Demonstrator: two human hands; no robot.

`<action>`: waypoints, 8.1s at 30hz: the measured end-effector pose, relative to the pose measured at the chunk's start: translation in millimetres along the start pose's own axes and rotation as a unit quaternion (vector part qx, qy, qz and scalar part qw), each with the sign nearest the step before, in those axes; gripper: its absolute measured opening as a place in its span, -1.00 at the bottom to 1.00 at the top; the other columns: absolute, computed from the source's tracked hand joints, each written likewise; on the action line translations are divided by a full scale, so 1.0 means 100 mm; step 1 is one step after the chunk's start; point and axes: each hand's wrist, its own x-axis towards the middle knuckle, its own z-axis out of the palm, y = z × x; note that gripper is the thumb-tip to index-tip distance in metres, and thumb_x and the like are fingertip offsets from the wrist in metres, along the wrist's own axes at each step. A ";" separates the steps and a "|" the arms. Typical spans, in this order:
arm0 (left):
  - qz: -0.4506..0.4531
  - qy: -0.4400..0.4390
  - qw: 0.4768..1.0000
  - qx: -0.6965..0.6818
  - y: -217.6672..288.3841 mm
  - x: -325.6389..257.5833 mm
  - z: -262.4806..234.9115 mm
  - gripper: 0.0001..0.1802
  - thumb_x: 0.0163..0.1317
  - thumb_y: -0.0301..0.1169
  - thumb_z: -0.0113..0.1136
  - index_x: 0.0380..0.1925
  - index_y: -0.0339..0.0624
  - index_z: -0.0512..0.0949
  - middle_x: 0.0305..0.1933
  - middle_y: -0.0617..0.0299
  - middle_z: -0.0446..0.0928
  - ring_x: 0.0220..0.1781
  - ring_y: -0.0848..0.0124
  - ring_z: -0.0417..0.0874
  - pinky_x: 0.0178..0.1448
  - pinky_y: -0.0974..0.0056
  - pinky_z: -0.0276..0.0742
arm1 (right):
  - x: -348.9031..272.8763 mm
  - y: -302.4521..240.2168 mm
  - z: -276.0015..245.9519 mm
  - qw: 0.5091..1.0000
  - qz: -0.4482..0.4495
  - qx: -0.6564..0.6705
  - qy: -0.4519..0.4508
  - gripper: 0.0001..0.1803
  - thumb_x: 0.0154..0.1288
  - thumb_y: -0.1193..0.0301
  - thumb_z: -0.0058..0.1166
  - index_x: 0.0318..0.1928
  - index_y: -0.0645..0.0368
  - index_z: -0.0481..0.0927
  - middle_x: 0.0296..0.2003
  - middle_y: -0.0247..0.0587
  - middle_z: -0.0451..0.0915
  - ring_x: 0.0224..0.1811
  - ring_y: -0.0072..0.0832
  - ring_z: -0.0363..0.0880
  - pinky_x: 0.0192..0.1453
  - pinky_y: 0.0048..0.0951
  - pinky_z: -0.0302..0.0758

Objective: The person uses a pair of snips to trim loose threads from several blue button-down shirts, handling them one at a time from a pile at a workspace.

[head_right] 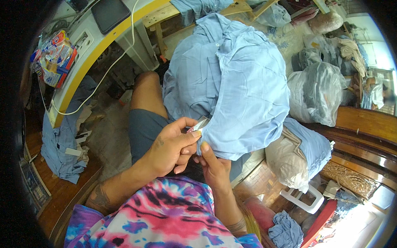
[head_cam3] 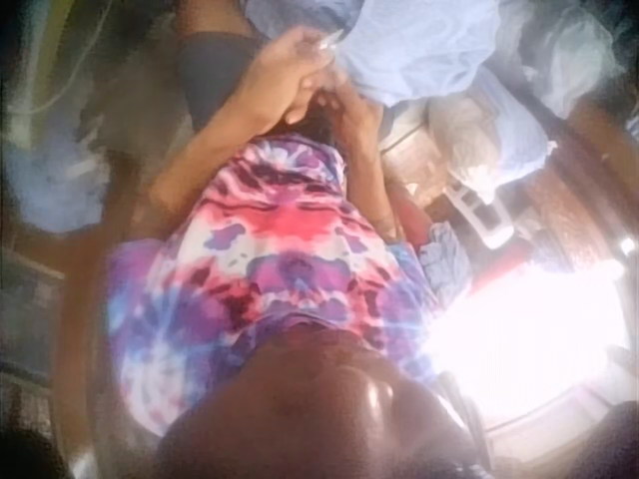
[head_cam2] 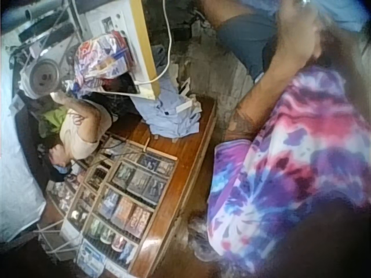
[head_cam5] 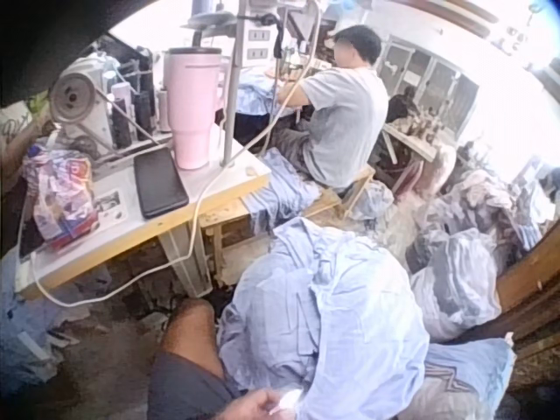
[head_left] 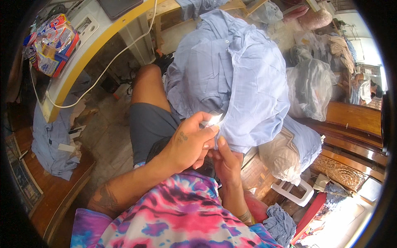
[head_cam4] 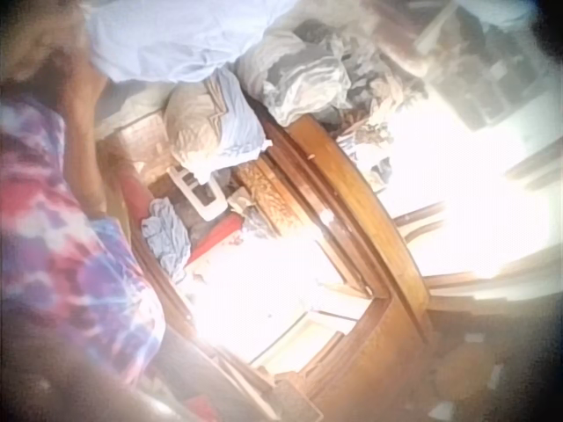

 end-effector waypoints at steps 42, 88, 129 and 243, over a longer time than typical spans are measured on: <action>0.180 0.024 0.927 0.328 -0.13 -0.10 -0.01 -0.75 0.62 -0.27 0.01 -0.09 -0.28 0.46 -0.54 0.40 0.38 -0.55 0.65 0.31 -0.48 0.39 0.23 | 0.26 -0.01 0.00 0.988 0.029 0.151 0.020 -0.63 0.59 0.26 0.21 0.23 0.16 0.53 0.08 -0.25 0.67 0.11 -0.38 0.66 0.18 -0.19 0.61; 0.098 0.072 0.992 -0.016 0.07 0.43 0.09 -0.65 0.54 -0.24 0.10 0.06 -0.34 0.49 -0.48 0.30 0.46 -0.71 0.59 0.30 -0.70 0.35 0.24 | -0.09 0.09 0.14 0.982 -0.083 -0.023 0.166 -0.65 0.59 0.27 0.20 0.23 0.09 0.48 -0.14 -0.38 0.60 -0.28 -0.58 0.50 -0.27 -0.46 0.41; 0.260 0.006 0.965 0.038 0.75 0.48 0.48 -0.80 0.63 -0.25 0.00 0.06 -0.09 0.42 -0.47 0.40 0.34 -0.72 0.64 0.18 -0.66 0.43 0.23 | 3.06 -2.84 0.44 0.493 -0.348 -0.771 -0.202 -0.61 0.12 0.43 0.19 0.00 0.14 0.76 -0.06 0.01 0.77 0.05 -0.04 0.73 0.20 -0.09 0.62; 0.388 0.005 0.803 0.453 0.31 1.07 0.08 -0.61 0.23 -0.23 0.58 -0.08 -0.22 0.70 -0.46 0.31 0.56 -0.42 0.63 0.47 -0.29 0.39 0.44 | 0.18 -1.86 -0.09 0.997 0.063 -0.038 0.013 -0.76 0.56 0.05 0.22 -0.07 -0.11 0.63 -0.44 -0.65 0.59 -0.65 -0.79 0.26 -0.49 -0.58 0.20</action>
